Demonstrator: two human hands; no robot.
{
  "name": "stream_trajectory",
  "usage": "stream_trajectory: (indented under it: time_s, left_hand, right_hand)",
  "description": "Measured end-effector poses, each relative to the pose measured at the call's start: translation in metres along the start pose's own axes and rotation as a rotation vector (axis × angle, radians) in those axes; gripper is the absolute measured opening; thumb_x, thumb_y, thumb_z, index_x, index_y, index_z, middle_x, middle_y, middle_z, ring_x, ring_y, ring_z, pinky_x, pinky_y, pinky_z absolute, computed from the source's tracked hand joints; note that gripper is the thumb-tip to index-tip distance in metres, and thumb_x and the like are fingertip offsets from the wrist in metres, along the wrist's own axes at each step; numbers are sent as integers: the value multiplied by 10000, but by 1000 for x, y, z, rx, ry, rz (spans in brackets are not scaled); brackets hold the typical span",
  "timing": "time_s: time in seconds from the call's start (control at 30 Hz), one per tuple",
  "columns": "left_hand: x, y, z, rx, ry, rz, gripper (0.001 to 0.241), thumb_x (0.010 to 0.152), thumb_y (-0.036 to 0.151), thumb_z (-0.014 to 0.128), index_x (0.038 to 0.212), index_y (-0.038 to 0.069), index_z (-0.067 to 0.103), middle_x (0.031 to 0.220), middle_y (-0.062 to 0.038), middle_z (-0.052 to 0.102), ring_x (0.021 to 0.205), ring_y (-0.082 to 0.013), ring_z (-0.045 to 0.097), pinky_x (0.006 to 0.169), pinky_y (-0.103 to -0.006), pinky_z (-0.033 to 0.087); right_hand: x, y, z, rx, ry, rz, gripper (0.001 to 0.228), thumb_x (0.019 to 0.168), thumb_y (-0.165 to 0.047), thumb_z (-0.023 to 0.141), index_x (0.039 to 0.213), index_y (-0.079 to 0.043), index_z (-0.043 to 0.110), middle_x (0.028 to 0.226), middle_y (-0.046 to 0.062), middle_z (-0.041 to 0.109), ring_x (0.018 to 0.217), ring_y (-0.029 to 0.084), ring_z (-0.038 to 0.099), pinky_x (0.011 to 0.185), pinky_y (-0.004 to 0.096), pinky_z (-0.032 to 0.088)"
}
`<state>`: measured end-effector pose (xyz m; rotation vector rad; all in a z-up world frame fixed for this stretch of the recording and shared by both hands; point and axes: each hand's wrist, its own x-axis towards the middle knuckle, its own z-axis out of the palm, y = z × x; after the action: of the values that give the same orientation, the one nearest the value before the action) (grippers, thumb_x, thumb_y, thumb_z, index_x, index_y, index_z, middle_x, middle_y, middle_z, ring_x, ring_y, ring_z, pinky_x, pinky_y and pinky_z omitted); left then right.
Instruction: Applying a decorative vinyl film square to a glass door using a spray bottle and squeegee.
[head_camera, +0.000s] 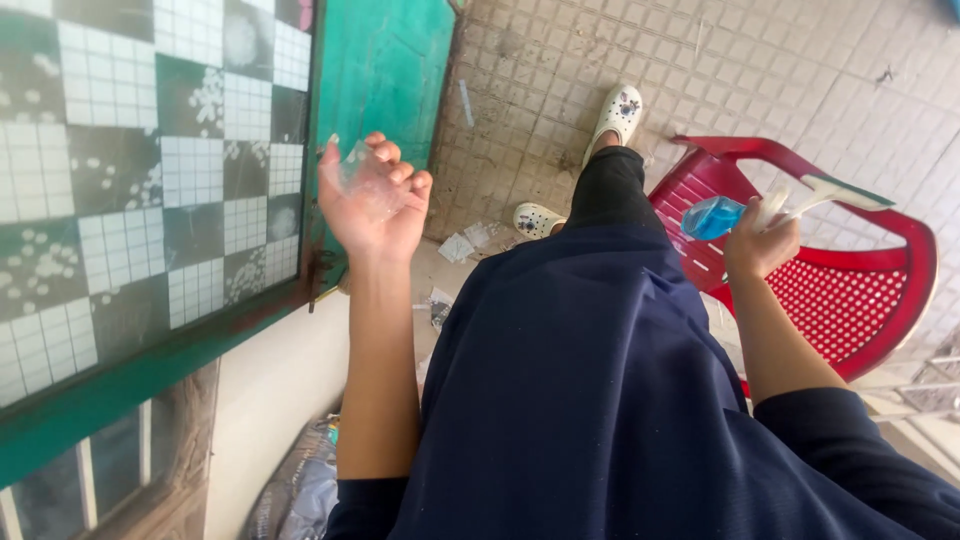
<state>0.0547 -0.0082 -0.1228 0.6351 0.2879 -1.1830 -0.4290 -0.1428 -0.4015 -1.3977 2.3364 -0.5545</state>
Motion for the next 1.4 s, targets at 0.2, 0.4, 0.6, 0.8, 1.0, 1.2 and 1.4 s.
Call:
stream_trajectory:
  time_s: [0.2,0.4,0.6,0.8,1.0,1.2,1.4]
  left_hand:
    - [5,-4,18,74,171,13,364,939,459,565,868,110,642,800,-4,649,561,-152,584,604,-316,390]
    - [10,4,-21,145,107,-63,384,898,518,624,971,141,634,927,13,714,683,-181,687,730,-370,484]
    - [1,2,-26,205,237,-40,362,904,504,623,946,145,614,907,25,698,668,-171,673,710,-364,471]
    - [-8,9,-33,262,302,-29,369,895,516,630,950,153,606,911,33,698,673,-168,671,707,-359,467]
    - [-9,1,-15,290,356,12,358,866,473,668,921,124,610,902,-8,703,693,-196,674,689,-368,474]
    - [-9,-9,-10,320,384,30,404,879,543,635,930,143,610,913,-12,707,719,-184,687,694,-358,491]
    - [-10,-11,-10,307,422,37,466,829,570,661,955,125,610,926,-30,707,764,-204,688,686,-358,500]
  right_hand:
    - [-4,38,5,-141,-214,209,440,944,-461,824,901,-30,746,940,189,757,916,400,715,865,538,541]
    - [2,116,42,-232,-237,282,479,802,-531,913,909,-89,762,930,211,742,1004,405,720,844,508,579]
    - [-2,129,59,-235,-233,320,417,777,-455,904,928,-92,764,933,170,747,1032,358,720,884,461,575]
    - [-3,158,80,-251,-203,373,427,745,-474,928,906,-108,776,934,184,756,1016,344,733,894,432,585]
    - [-16,134,74,-292,-254,464,422,732,-414,936,936,-74,792,970,181,769,1046,305,737,902,382,591]
    - [-12,133,79,-283,-271,529,461,710,-401,954,989,-71,794,1016,180,766,1063,306,733,914,383,596]
    - [-15,134,80,-311,-345,546,496,744,-357,953,1025,6,768,1036,238,750,1071,370,721,893,427,600]
